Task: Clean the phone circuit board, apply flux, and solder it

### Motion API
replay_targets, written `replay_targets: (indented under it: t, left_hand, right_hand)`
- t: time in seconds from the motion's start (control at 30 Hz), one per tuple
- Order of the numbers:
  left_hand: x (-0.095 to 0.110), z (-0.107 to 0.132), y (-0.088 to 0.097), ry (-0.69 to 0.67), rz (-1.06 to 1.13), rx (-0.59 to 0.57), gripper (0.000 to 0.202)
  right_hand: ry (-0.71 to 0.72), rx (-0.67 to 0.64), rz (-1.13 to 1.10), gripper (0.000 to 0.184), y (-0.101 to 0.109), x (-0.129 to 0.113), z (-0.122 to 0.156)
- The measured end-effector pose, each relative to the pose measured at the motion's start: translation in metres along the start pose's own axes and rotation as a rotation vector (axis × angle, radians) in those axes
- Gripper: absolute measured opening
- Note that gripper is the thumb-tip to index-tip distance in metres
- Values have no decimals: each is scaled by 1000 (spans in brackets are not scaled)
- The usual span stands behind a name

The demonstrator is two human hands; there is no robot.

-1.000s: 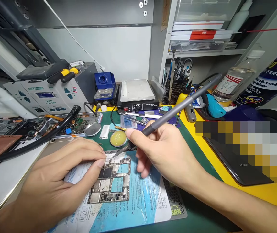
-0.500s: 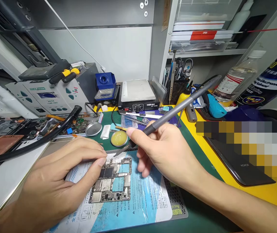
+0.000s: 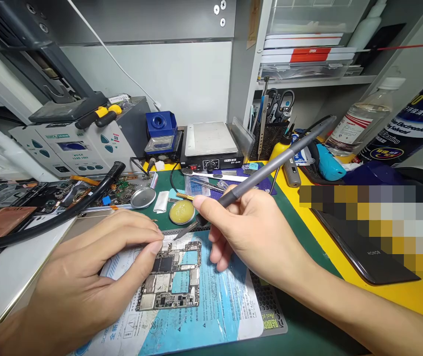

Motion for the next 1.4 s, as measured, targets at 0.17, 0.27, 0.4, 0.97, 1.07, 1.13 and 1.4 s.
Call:
replay_targets:
  t: [0.17,0.27,0.4,0.97,1.07,1.13,1.4]
  left_hand:
    - [0,0,0,-1,9,2,17]
    - [1,0,-1,13,22,-5,17]
    - [1,0,-1,19,30,-3,17]
    - [0,1,-1,14,57,19,17]
    - [0,1,0,11,52,29,17]
    - [0,1,0,14,44,33,17]
    - [1,1,-1,27,25,36,17]
  right_hand:
    - [3,0,4,49,0,-1,0]
    - [10,1,3,48,0,-1,-1]
    - [13,2,4,48,0,0,0]
    - [36,-18,-2,46,1,5,-1]
    - [41,-35,0,45,1,3,-1]
    - [44,-49,-8,43,1,2,-1]
    - [57,-59,-51,34,3,6,1]
Point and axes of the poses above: each hand's wrist, its own z-axis away from the middle knuckle, its own y-axis out of the back of the hand, x = y × z, the point moved 2 cm from there along -z, towards the middle knuckle, and after that the axes turned 9 degrees about x, right-handed, at the moved point
